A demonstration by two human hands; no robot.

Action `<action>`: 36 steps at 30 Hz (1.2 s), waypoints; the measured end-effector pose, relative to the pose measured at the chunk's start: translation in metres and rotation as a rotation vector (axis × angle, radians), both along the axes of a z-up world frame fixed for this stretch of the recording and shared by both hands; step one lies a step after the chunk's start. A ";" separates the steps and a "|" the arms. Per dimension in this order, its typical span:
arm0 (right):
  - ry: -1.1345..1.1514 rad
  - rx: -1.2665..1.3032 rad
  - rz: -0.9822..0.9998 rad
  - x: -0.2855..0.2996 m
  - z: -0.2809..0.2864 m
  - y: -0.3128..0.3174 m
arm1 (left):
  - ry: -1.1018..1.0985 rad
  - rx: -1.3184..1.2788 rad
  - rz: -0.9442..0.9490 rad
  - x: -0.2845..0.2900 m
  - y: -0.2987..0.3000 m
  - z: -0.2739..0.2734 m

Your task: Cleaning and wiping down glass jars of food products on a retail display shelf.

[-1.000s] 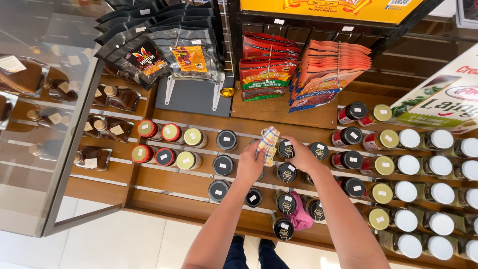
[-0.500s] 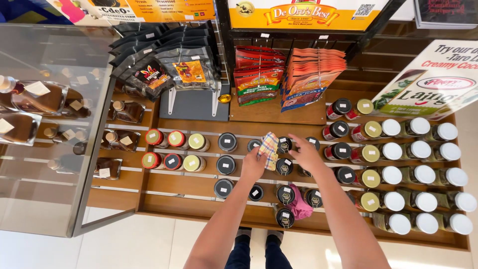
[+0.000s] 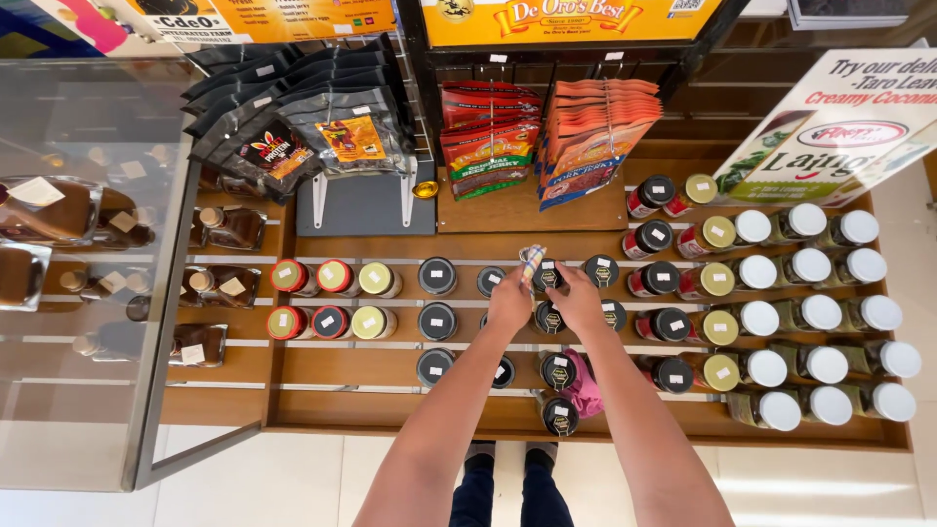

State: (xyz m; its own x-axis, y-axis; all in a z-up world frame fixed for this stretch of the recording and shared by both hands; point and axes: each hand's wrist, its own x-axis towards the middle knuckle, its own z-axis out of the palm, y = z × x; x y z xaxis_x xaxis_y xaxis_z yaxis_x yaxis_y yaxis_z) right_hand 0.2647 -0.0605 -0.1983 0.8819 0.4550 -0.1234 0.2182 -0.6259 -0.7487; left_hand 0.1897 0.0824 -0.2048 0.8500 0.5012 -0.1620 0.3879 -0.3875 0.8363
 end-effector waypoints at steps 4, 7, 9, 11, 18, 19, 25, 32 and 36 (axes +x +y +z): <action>0.027 0.015 -0.017 -0.004 0.013 -0.002 | 0.002 -0.024 -0.034 -0.008 0.005 0.010; 0.056 0.038 -0.051 -0.020 0.030 -0.020 | -0.161 0.024 -0.007 -0.030 0.003 0.022; 0.054 -0.017 -0.102 -0.033 0.033 -0.042 | -0.306 0.048 0.022 -0.056 0.001 0.037; 0.247 -0.115 -0.129 -0.059 0.064 -0.057 | -0.266 -0.046 0.069 -0.091 -0.009 0.039; 0.614 -0.462 -0.153 -0.142 0.106 -0.087 | 0.042 -0.287 0.188 -0.206 -0.069 0.030; 0.620 -0.463 -0.148 -0.147 0.097 -0.092 | 0.048 -0.286 0.192 -0.214 -0.077 0.017; 0.141 -0.677 0.126 -0.156 -0.002 -0.127 | -0.038 -0.137 0.201 -0.235 -0.109 -0.032; 0.054 -0.664 0.175 -0.153 -0.087 -0.161 | -0.028 0.057 0.206 -0.249 -0.122 -0.021; 0.008 -0.543 0.156 -0.163 -0.043 -0.180 | -0.035 0.082 0.224 -0.264 -0.137 0.024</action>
State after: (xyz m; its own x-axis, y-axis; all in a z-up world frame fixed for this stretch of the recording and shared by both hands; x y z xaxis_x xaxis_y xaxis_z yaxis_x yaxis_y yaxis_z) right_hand 0.1014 -0.2409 -0.2418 0.8074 0.4490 -0.3827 0.3346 -0.8828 -0.3298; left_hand -0.0739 -0.0542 -0.1806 0.7208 0.6879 -0.0858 0.4433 -0.3622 0.8199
